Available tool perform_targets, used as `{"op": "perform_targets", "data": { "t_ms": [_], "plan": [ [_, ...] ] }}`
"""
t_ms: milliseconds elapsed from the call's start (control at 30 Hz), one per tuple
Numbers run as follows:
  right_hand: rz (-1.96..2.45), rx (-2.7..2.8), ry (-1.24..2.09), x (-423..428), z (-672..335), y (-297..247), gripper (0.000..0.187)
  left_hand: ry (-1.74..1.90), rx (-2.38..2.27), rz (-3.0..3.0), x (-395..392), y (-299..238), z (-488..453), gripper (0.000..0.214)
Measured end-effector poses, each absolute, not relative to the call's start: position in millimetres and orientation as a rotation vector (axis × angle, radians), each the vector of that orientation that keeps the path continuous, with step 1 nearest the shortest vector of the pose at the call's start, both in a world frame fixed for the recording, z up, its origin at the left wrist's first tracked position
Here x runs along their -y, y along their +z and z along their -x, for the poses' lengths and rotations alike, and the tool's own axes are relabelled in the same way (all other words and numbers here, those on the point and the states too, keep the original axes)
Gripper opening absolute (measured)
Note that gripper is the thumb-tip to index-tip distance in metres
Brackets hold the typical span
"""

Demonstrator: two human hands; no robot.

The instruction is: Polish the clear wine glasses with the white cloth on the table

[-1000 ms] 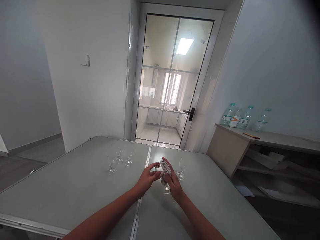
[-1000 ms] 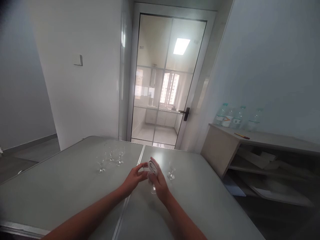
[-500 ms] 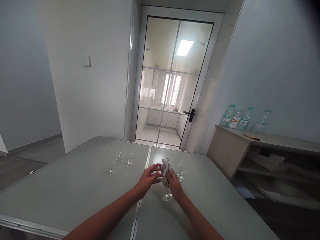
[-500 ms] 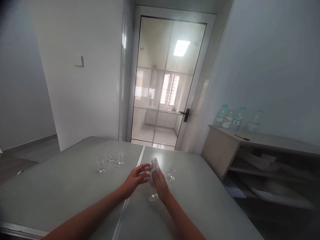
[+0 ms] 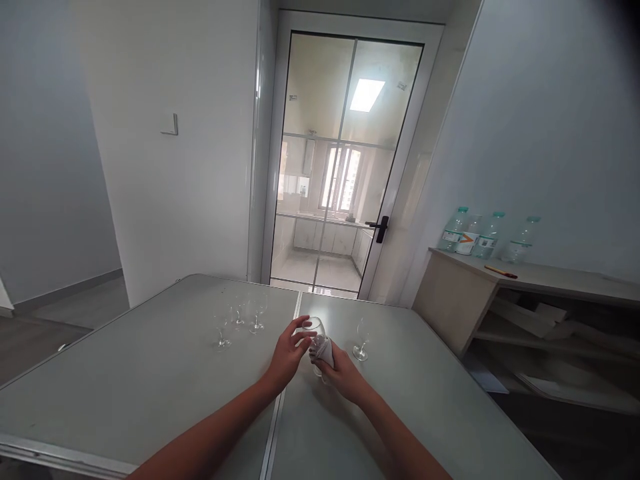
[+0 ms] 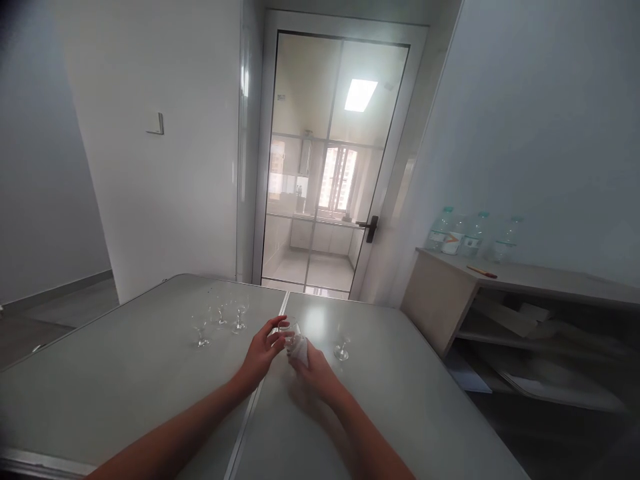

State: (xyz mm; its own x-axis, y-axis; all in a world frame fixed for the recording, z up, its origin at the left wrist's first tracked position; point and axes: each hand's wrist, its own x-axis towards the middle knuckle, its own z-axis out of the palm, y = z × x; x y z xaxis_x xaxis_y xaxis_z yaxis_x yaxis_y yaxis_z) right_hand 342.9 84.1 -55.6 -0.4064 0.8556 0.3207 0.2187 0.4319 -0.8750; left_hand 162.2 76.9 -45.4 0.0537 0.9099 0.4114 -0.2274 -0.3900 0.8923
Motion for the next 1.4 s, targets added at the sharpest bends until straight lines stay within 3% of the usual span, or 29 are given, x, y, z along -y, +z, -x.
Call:
{"op": "perform_targets", "data": {
  "t_ms": [600, 900, 1033, 1133, 1300, 1400],
  "plan": [
    [0.896, 1.745, 1.080, -82, -341, -55, 0.028, 1.471, -0.553, -1.437, -69, -38, -160, 0.054],
    [0.587, 1.585, 1.872, -63, -347, -40, 0.039, 1.363, -0.385, -1.378, -67, -32, -158, 0.055],
    [0.538, 1.546, 2.003, -64, -350, -41, 0.046, 1.354, -0.331, -1.317, -68, -32, -160, 0.058],
    [0.665, 1.694, 1.745, -69, -348, -45, 0.038, 1.404, -0.468, -1.343, -70, -34, -160, 0.050],
    [0.975, 1.952, 0.778, -84, -341, -59, 0.011, 1.540, -0.679, -1.446, -75, -42, -162, 0.045],
    [1.010, 1.984, 0.486, -89, -339, -67, 0.005, 1.594, -0.723, -1.464, -76, -46, -162, 0.050]
  ]
}}
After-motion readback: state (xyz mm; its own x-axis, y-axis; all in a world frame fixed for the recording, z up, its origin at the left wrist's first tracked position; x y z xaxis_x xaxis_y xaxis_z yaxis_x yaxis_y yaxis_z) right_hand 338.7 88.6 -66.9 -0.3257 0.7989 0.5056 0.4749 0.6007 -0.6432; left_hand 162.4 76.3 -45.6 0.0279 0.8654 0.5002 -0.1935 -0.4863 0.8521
